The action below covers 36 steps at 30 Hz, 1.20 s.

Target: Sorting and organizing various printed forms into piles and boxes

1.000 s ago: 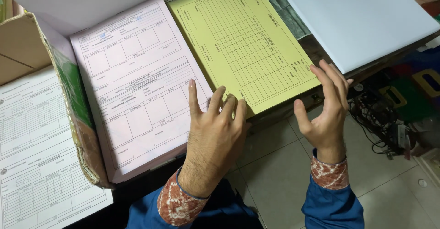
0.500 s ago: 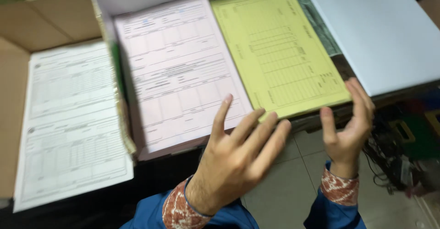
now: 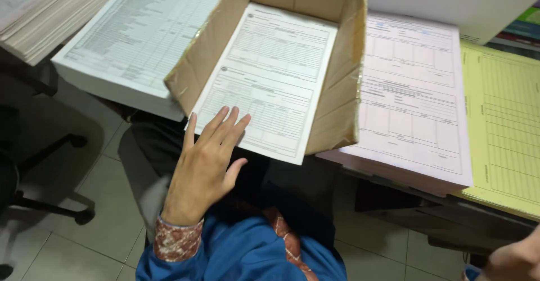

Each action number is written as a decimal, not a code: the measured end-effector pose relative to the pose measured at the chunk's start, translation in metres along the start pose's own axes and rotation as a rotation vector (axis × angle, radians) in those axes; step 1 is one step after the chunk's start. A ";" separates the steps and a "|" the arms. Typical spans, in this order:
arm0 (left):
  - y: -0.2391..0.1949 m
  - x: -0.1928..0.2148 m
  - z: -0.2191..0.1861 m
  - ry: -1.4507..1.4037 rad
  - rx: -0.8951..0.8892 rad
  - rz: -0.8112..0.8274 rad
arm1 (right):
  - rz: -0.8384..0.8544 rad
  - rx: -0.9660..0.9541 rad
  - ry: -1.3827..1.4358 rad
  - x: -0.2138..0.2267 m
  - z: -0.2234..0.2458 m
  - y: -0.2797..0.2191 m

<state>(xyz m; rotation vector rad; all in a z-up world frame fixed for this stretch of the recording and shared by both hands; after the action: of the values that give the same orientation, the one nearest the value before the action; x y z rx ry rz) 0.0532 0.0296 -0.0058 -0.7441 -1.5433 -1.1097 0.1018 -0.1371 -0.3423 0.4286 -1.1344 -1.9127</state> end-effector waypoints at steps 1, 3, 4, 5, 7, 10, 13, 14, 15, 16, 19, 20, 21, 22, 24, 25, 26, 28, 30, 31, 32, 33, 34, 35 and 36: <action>-0.004 -0.002 0.008 -0.002 -0.007 -0.034 | -0.023 0.075 -0.027 0.009 -0.031 -0.014; -0.010 -0.001 0.016 0.000 -0.011 -0.072 | -0.075 0.221 -0.084 0.012 -0.092 0.056; -0.012 0.006 0.017 -0.085 -0.027 -0.145 | -0.104 0.293 -0.114 0.030 -0.116 0.145; -0.015 0.011 0.018 -0.171 -0.048 -0.218 | -0.135 0.363 -0.149 0.079 -0.121 0.225; -0.015 0.018 0.025 -0.118 -0.095 -0.290 | 0.230 0.484 0.112 0.031 -0.001 0.364; -0.010 0.021 0.036 -0.051 -0.177 -0.358 | 0.669 0.573 0.397 0.028 0.107 0.370; -0.004 0.030 0.038 0.014 -0.266 -0.389 | 0.776 0.593 0.442 0.020 0.150 0.349; -0.002 0.035 0.036 0.069 -0.318 -0.419 | 0.814 0.635 0.470 0.017 0.166 0.344; -0.001 0.036 0.041 0.067 -0.322 -0.420 | 0.811 0.633 0.466 0.015 0.173 0.340; 0.002 0.034 0.046 -0.097 -0.337 -0.327 | 0.855 0.646 0.422 0.011 0.179 0.335; 0.011 0.024 0.060 -0.320 -0.366 -0.014 | 0.909 0.654 0.368 0.003 0.186 0.326; 0.013 0.016 0.063 -0.377 -0.375 0.208 | 0.925 0.651 0.364 0.001 0.187 0.324; 0.015 0.016 0.067 -0.378 -0.378 0.205 | 0.923 0.652 0.361 -0.001 0.188 0.323; 0.015 0.014 0.068 -0.353 -0.401 0.283 | 0.924 0.657 0.347 -0.002 0.188 0.321; 0.017 0.009 0.067 -0.331 -0.426 0.359 | 0.927 0.664 0.331 -0.003 0.186 0.317; 0.020 0.013 0.063 -0.098 -0.473 0.133 | 0.938 0.645 0.334 -0.004 0.185 0.314; 0.020 0.017 0.057 0.134 -0.513 -0.096 | 0.949 0.626 0.337 -0.005 0.183 0.312; 0.028 0.041 0.039 0.182 -0.579 -0.210 | 0.982 0.600 0.356 -0.005 0.181 0.307; 0.030 0.062 0.024 0.229 -0.641 -0.315 | 1.023 0.569 0.380 -0.005 0.178 0.298; 0.029 0.072 0.017 0.203 -0.711 -0.376 | 1.015 0.569 0.381 -0.006 0.176 0.295; 0.029 0.082 0.010 0.176 -0.781 -0.436 | 1.007 0.570 0.382 -0.007 0.175 0.291; 0.032 0.086 0.012 0.180 -0.772 -0.434 | 1.011 0.574 0.389 -0.008 0.179 0.290; 0.033 0.093 0.012 0.193 -0.823 -0.512 | 0.993 0.556 0.380 -0.010 0.182 0.289; 0.032 0.099 0.014 0.208 -0.872 -0.589 | 0.976 0.538 0.375 -0.011 0.185 0.288; 0.034 0.107 0.024 0.214 -0.862 -0.585 | 0.981 0.543 0.385 -0.013 0.192 0.291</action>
<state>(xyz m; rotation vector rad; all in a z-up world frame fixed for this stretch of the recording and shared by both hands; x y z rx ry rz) 0.0466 0.0555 0.1055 -0.6928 -1.0793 -2.2809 0.1287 -0.0882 0.0015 0.3941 -1.2573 -0.6374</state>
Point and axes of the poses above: each hand's wrist, its own y-axis towards the middle knuckle, its own x-axis out of the back of the hand, z = x × y, the point moved 4 cm from there along y, towards the middle knuckle, and after that the axes turned 5 degrees about z, right-handed, at the moved point
